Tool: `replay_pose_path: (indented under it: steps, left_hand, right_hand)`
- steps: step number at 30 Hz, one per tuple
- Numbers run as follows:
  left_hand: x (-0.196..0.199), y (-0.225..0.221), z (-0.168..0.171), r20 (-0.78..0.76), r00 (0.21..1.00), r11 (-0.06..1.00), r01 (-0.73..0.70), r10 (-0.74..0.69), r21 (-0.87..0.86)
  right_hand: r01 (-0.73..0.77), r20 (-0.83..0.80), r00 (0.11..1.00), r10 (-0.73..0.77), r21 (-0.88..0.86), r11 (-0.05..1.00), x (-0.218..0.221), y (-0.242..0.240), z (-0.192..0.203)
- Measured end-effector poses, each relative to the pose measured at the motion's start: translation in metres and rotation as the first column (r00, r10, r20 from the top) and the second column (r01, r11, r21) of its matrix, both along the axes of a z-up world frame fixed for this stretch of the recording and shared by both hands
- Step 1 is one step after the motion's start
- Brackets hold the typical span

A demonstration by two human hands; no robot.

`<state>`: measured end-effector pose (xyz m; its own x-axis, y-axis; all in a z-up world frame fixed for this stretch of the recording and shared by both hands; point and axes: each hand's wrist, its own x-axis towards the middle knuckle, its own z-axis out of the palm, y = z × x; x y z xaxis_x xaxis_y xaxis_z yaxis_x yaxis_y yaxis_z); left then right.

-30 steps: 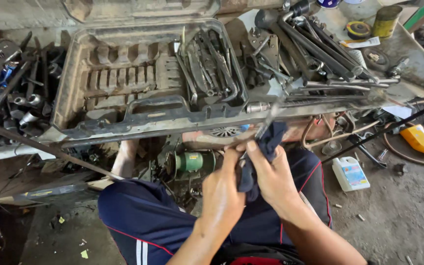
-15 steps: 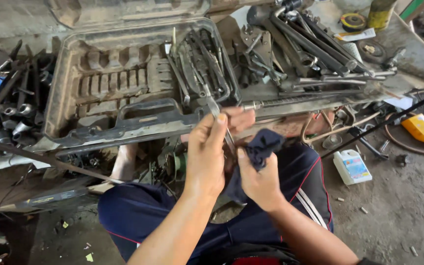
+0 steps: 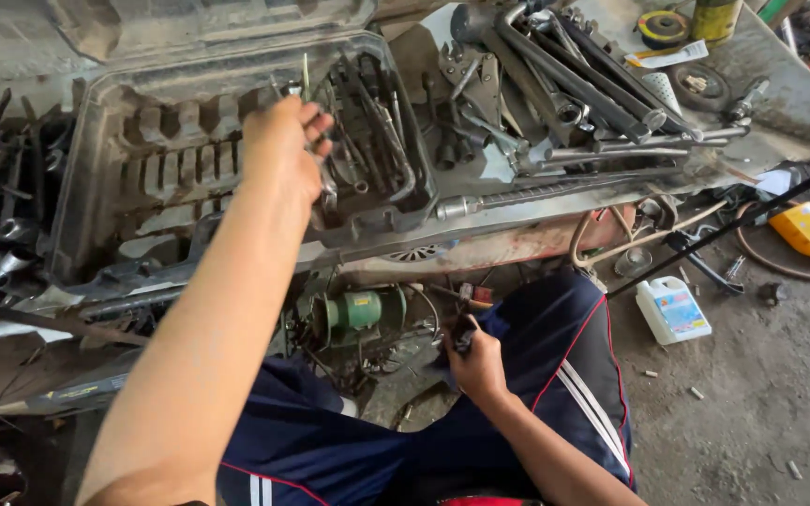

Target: Organizing and cleaning various mechanical tools on a workbench.

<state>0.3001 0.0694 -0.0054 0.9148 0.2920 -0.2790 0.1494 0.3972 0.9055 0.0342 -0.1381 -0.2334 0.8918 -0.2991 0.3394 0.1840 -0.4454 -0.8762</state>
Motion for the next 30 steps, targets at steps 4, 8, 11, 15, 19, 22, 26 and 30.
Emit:
replay_pose_path:
  steps: [4, 8, 11, 15, 19, 22, 26, 30]
  left_hand:
    - [-0.001, -0.007, 0.018, -0.036, 0.999, 0.998, 0.015, -0.013, 0.054]
    - [-0.002, -0.012, 0.005, 0.050, 0.995, 0.971, 0.075, -0.088, 0.229]
    - [-0.022, -0.033, 0.011, 0.238, 0.960, 0.860, 0.005, -0.148, 0.511]
    - [-0.042, -0.106, 0.050, 0.207, 0.858, 0.510, 0.072, -0.469, 0.857]
    - [-0.015, -0.170, 0.032, 0.081, 0.824, 0.046, -0.066, -0.560, 0.997]
    - [0.013, -0.197, 0.009, -0.113, 0.857, -0.140, 0.048, -0.504, 0.989]
    - [0.044, -0.212, -0.019, -0.274, 0.866, -0.232, 0.190, -0.417, 0.954]
    - [0.047, -0.207, -0.020, -0.301, 0.827, -0.239, 0.208, -0.475, 0.949]
  right_hand:
    - [-0.059, -0.194, 0.979, 0.057, -0.005, 0.998, 0.004, -0.016, -0.041]
    - [-0.011, -0.219, 0.976, 0.005, -0.028, 1.000, 0.012, -0.023, -0.052]
    - [-0.024, -0.277, 0.961, 0.019, -0.012, 1.000, 0.013, -0.025, -0.062]
    - [-0.004, -0.258, 0.966, 0.030, 0.102, 0.995, 0.014, -0.013, -0.037]
    - [-0.098, -0.292, 0.951, 0.100, 0.021, 0.995, 0.016, -0.015, -0.030]
    - [-0.124, -0.290, 0.949, 0.124, 0.020, 0.992, 0.014, -0.018, -0.031]
    - [-0.089, -0.312, 0.945, 0.102, 0.055, 0.995, 0.013, -0.024, -0.027]
    - [-0.087, -0.312, 0.944, 0.107, 0.077, 0.993, 0.017, -0.028, -0.031]
